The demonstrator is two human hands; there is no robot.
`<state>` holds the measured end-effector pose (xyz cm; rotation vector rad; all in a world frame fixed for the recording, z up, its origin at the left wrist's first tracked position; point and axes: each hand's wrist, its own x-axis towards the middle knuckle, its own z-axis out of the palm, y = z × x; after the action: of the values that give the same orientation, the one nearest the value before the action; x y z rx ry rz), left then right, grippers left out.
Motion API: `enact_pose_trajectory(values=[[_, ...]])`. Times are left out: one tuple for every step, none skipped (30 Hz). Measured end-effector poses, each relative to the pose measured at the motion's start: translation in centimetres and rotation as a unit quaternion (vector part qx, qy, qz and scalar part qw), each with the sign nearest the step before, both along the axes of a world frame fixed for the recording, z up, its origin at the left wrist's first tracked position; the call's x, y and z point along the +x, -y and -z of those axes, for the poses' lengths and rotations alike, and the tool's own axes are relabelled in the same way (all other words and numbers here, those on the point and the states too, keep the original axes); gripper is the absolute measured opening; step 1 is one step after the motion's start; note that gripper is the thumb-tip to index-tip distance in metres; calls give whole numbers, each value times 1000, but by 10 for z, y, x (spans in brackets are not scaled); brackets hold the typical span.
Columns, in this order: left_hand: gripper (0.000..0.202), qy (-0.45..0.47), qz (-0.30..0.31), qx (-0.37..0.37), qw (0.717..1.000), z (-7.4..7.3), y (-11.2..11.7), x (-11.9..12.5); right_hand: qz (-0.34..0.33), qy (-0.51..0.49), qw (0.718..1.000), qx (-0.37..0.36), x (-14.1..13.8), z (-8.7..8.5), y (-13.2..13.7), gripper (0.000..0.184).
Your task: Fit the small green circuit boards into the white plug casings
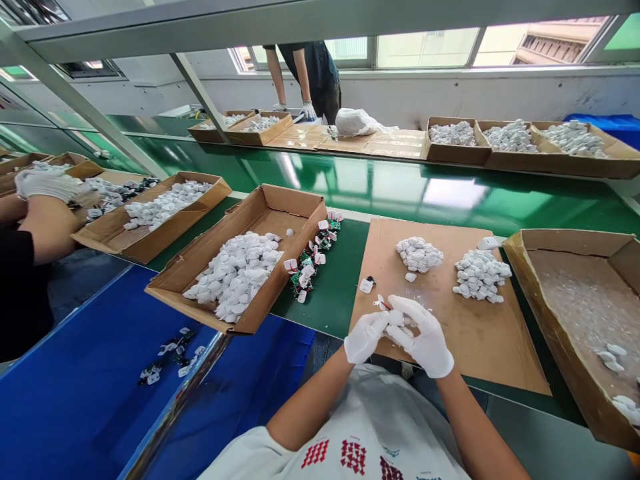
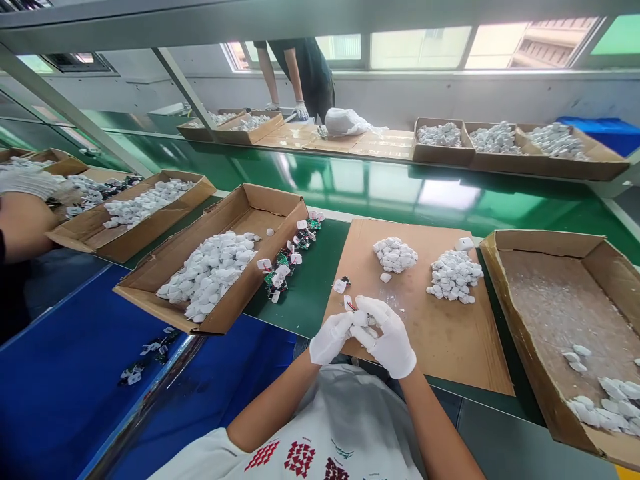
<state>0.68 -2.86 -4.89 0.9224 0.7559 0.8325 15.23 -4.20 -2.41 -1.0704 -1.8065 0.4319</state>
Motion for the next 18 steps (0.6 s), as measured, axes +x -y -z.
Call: enact_pose_trajectory(values=[[63, 1, 2, 3, 1000, -2, 0, 0, -1, 2, 1000, -5, 0, -1, 0, 37], [61, -3, 0, 6, 1000, -4, 1, 0, -2, 5, 1000, -6, 0, -2, 0, 36], [61, -10, -7, 10, 1000, -6, 1, -1, -5, 7, 1000, -2, 0, -2, 0, 34], [60, -20, -13, 15, 1000, -8, 1, -1, -8, 9, 1000, 3, 1, -3, 1, 33], [60, -31, -17, 20, 999, -10, 2, -2, -9, 9, 1000, 5, 2, -3, 1, 31], [60, -41, -18, 24, 999, -11, 2, -3, -11, 7, 1000, 5, 3, -3, 1, 30], [60, -47, -16, 26, 998, -12, 1, -4, -16, 2, 1000, -1, 3, -3, 1, 29], [59, -48, -10, 26, 998, -11, 0, -4, -29, -8, 999, -17, 4, -3, 2, 27], [58, -41, -2, 24, 999, -11, -1, -4, -48, -24, 998, -44, 5, -4, 2, 26], [58, -26, 5, 19, 999, -9, -2, -4, -69, -46, 993, -82, 5, -4, 2, 26], [59, -4, 11, 12, 1000, -8, -3, -3, -91, -71, 986, -123, 5, -5, 3, 26], [60, 21, 16, 3, 1000, -6, -4, -2, -110, -93, 977, -160, 5, -5, 2, 28], [60, 46, 20, -5, 999, -5, -5, -2, -122, -110, 969, -184, 5, -6, 2, 30], [59, 70, 24, -11, 997, -5, -6, -1, -126, -118, 966, -194, 4, -6, 1, 31], [58, 89, 30, -14, 995, -5, -6, 0, -127, -115, 966, -191, 3, -5, 1, 32], [56, 103, 37, -13, 994, -7, -6, 0, -127, -104, 969, -183, 2, -5, 0, 32], [53, 113, 40, -12, 993, -8, -5, 0, -125, -90, 972, -176, 2, -4, 0, 32], [52, 121, 38, -11, 992, -10, -5, 0, -120, -79, 974, -173, 1, -2, 0, 34]])
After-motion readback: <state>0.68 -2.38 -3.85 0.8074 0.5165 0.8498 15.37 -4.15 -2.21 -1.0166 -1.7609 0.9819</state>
